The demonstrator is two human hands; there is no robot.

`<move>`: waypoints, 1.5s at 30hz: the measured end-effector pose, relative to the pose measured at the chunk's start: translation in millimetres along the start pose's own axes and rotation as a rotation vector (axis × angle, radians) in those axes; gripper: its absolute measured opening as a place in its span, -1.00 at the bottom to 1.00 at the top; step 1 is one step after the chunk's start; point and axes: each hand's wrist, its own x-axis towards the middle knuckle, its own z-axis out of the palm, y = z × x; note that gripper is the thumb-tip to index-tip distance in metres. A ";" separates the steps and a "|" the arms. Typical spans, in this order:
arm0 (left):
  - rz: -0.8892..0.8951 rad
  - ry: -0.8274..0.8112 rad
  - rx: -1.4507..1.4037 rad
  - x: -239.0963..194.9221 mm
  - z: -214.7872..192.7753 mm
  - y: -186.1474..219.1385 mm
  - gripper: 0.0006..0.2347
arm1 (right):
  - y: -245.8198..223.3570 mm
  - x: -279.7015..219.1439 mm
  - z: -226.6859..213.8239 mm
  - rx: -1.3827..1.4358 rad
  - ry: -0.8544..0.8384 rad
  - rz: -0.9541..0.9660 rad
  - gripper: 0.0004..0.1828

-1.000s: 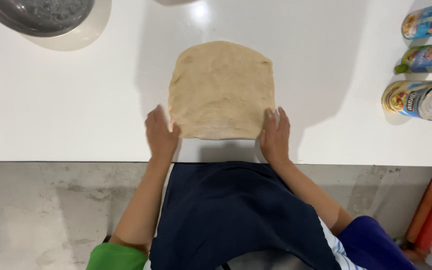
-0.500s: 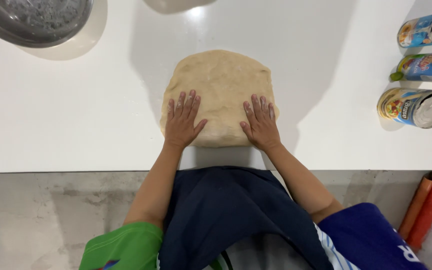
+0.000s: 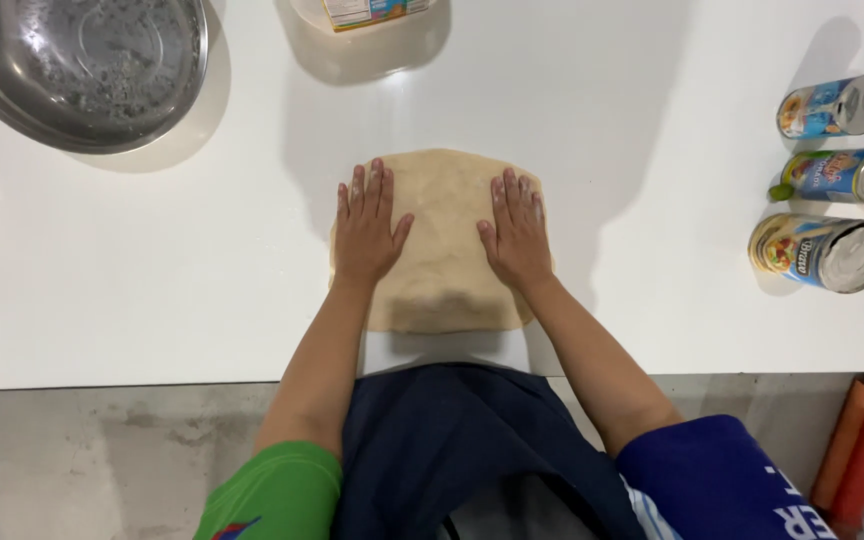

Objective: The person removes a ball of dough from a metal bowl and places it on a white countertop. They flatten the dough by hand, then retrieve a wooden rolling pin and roll the dough into a large, thin sheet. The person periodically adjusts and stretches the dough with their hands to ensure even thickness.

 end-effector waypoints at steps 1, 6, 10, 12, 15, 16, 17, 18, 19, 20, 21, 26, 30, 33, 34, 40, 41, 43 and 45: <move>-0.001 -0.007 -0.003 -2.0 -2.3 -1.9 -0.35 | -1.6 0.1 -2.5 0.001 -0.006 0.004 -0.26; 0.002 -0.020 -0.060 5.6 -2.3 -13.9 -0.52 | 23.0 12.2 -20.7 0.144 -0.067 0.013 -0.40; -0.016 0.114 -0.184 12.1 -10.0 -16.9 -0.66 | 33.9 24.3 -17.0 0.198 0.058 0.113 -0.56; -0.133 0.214 -0.258 29.3 -22.4 -2.3 -0.56 | 32.9 34.5 -20.6 0.208 0.210 0.109 -0.40; -0.359 -0.027 -0.269 48.0 -41.9 13.2 -0.41 | 16.8 50.1 -31.3 0.401 0.022 0.513 -0.29; -0.336 -0.031 -0.268 51.0 -36.2 6.2 -0.41 | 22.3 54.6 -23.5 0.403 0.040 0.527 -0.29; -0.365 -0.162 -0.287 54.4 -30.8 -1.6 -0.47 | 27.4 59.6 -15.5 0.417 -0.025 0.549 -0.36; -0.394 -0.291 -0.304 58.4 -24.7 -9.2 -0.53 | 33.4 65.6 -7.8 0.429 -0.091 0.566 -0.42; -0.373 -0.292 -0.301 57.0 -18.9 -18.1 -0.53 | 36.6 64.1 -11.2 0.431 -0.073 0.577 -0.42; -0.286 -0.278 -0.375 55.8 -13.2 -27.0 -0.59 | 39.9 64.0 -15.0 0.372 -0.074 0.453 -0.51; -0.198 -0.265 -0.447 55.1 -7.2 -37.0 -0.64 | 42.8 64.4 -18.2 0.311 -0.077 0.329 -0.60; -0.409 -0.455 -0.932 50.2 -61.7 -11.0 -0.65 | 41.6 55.4 -29.4 0.546 -0.211 0.276 -0.48; -0.513 -0.571 -1.220 52.4 -90.7 -4.0 -0.68 | 23.8 60.7 -66.3 0.692 -0.423 0.315 -0.33; -0.457 -0.514 -1.218 61.0 -83.3 -24.9 -0.71 | 35.2 60.1 -91.4 0.611 -0.582 0.309 -0.49; -0.468 -0.507 -1.219 58.5 -83.0 -31.6 -0.71 | 37.3 57.7 -99.0 0.611 -0.592 0.303 -0.49; -0.464 -0.410 -1.197 70.3 -81.0 -65.0 -0.77 | 58.3 70.0 -120.5 0.698 -0.518 0.367 -0.64; -0.477 -0.402 -1.193 72.7 -76.7 -69.7 -0.78 | 61.8 75.1 -115.7 0.729 -0.455 0.412 -0.65; -0.493 -0.396 -1.184 75.3 -71.9 -74.0 -0.78 | 62.3 80.6 -97.0 0.764 -0.392 0.457 -0.67; -0.576 -0.372 -1.108 77.3 -69.7 -72.3 -0.79 | 57.1 83.8 -72.3 0.665 -0.202 0.532 -0.65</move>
